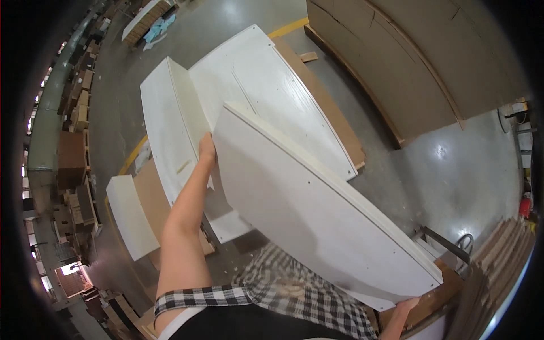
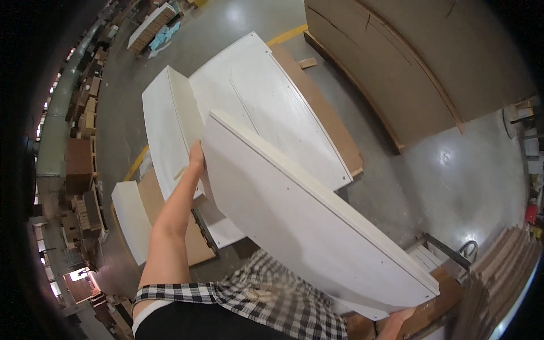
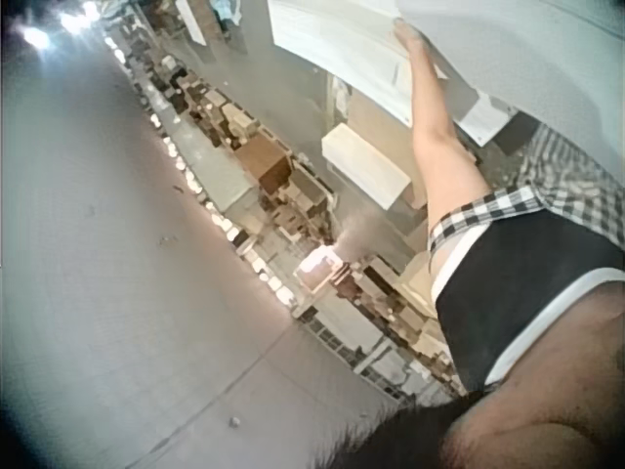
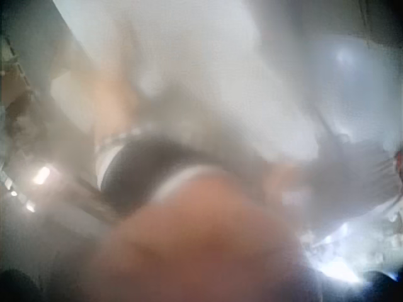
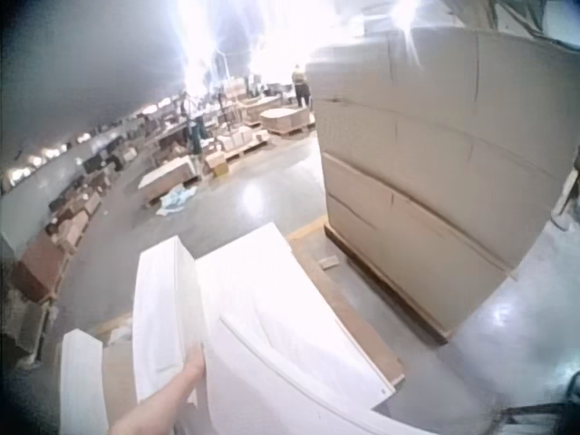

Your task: The person peels yellow labels from a sheet and applies them to the edges of white wooden boards, then stacks the labeled boards on a workbench.

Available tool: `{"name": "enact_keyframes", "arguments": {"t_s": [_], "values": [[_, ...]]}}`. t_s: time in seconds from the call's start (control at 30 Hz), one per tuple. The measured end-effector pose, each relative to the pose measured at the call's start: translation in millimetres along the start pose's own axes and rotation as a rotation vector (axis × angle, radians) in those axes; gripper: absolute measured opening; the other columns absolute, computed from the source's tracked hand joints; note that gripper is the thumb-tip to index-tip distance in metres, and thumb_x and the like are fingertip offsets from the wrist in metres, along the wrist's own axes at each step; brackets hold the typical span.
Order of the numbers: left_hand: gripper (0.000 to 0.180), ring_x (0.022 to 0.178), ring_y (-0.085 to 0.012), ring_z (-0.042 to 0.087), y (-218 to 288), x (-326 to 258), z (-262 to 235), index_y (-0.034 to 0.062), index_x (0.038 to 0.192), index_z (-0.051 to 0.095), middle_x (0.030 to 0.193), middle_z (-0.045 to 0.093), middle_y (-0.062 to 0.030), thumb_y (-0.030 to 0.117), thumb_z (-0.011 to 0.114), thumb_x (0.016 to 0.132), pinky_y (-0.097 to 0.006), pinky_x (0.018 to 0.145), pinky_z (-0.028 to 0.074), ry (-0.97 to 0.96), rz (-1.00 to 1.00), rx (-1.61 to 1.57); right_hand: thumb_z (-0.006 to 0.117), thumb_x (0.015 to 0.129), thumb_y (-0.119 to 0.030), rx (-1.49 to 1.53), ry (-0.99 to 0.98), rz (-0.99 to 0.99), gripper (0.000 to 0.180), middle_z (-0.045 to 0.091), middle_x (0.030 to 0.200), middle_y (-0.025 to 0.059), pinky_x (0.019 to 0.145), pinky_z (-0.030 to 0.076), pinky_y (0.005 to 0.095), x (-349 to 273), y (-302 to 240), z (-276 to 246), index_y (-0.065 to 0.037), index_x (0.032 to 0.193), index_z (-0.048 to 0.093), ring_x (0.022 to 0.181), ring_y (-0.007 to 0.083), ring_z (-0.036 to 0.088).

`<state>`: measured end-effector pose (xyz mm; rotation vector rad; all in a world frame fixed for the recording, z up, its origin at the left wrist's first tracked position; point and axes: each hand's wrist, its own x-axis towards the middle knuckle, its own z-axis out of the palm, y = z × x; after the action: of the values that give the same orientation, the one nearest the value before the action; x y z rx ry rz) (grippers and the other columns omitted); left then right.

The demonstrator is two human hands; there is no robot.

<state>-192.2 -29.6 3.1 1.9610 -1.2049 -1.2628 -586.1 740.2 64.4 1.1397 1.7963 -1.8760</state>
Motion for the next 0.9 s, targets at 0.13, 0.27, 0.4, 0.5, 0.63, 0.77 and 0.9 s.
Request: {"name": "enact_keyframes", "arguments": {"t_s": [0.13, 0.27, 0.4, 0.5, 0.63, 0.77, 0.9], "values": [[0.054, 0.088, -0.0298, 0.057, -27.6, 37.5, 54.9, -0.0105, 0.096, 0.060, 0.096, 0.063, -0.0215, 0.037, 0.036, 0.084, -0.040, 0.081, 0.042, 0.003, -0.022, 0.113, 0.036, 0.094, -0.045, 0.010, -0.019, 0.083, 0.053, 0.048, 0.131, 0.0082, 0.096, 0.040, 0.0418, 43.0, 39.7, 18.0, -0.009, 0.132, 0.044, 0.116, 0.0286, 0.046], [0.057, 0.091, -0.0326, 0.057, -56.5, 81.8, 109.9, -0.0117, 0.097, 0.059, 0.099, 0.062, -0.0249, 0.038, 0.035, 0.084, -0.040, 0.084, 0.041, -0.004, -0.014, 0.275, 0.036, 0.094, -0.044, 0.009, -0.056, 0.145, 0.053, 0.048, 0.131, 0.0084, 0.096, 0.040, 0.0422, 88.0, 90.7, 39.4, -0.008, 0.132, 0.044, 0.116, 0.0288, 0.046], [0.060, 0.107, -0.0412, 0.053, -90.1, 130.2, 138.1, -0.0105, 0.103, 0.059, 0.107, 0.059, -0.0296, 0.040, 0.031, 0.084, -0.042, 0.093, 0.038, 0.069, -0.024, 0.589, 0.036, 0.094, -0.044, 0.031, -0.152, 0.227, 0.053, 0.047, 0.131, 0.0085, 0.096, 0.040, 0.0426, 127.5, 147.2, 52.8, -0.008, 0.131, 0.044, 0.116, 0.0290, 0.046], [0.062, 0.113, -0.0409, 0.050, -99.7, 163.7, 145.2, -0.0086, 0.108, 0.058, 0.112, 0.057, -0.0290, 0.041, 0.029, 0.084, -0.042, 0.095, 0.036, 0.040, -0.041, 0.659, 0.036, 0.094, -0.043, 0.002, -0.160, 0.293, 0.051, 0.048, 0.131, 0.0088, 0.096, 0.040, 0.0439, 151.8, 186.3, 59.9, -0.008, 0.131, 0.045, 0.116, 0.0295, 0.047], [0.066, 0.118, -0.0404, 0.046, -102.5, 180.8, 156.8, -0.0069, 0.116, 0.054, 0.123, 0.052, -0.0264, 0.044, 0.028, 0.084, -0.042, 0.098, 0.034, 0.051, -0.098, 0.637, 0.037, 0.094, -0.043, -0.062, 0.010, 0.286, 0.051, 0.050, 0.129, 0.0082, 0.096, 0.040, 0.0439, 158.0, 220.2, 76.3, -0.008, 0.130, 0.045, 0.114, 0.0291, 0.049], [0.065, 0.119, -0.0401, 0.045, -100.8, 204.1, 160.3, -0.0065, 0.117, 0.054, 0.124, 0.052, -0.0257, 0.043, 0.029, 0.084, -0.042, 0.099, 0.034, 0.017, -0.074, 0.729, 0.036, 0.094, -0.046, -0.096, 0.017, 0.296, 0.054, 0.048, 0.130, 0.0080, 0.097, 0.039, 0.0435, 162.1, 254.1, 91.4, -0.008, 0.132, 0.044, 0.116, 0.0292, 0.047], [0.071, 0.120, -0.0379, 0.046, -111.0, 220.9, 164.0, -0.0038, 0.115, 0.057, 0.122, 0.054, -0.0238, 0.054, 0.025, 0.088, -0.041, 0.100, 0.033, 0.094, -0.015, 0.751, 0.035, 0.095, -0.045, -0.021, 0.075, 0.327, 0.053, 0.045, 0.133, 0.0085, 0.098, 0.038, 0.0427, 156.4, 276.8, 105.7, -0.009, 0.134, 0.042, 0.119, 0.0292, 0.044]]}}
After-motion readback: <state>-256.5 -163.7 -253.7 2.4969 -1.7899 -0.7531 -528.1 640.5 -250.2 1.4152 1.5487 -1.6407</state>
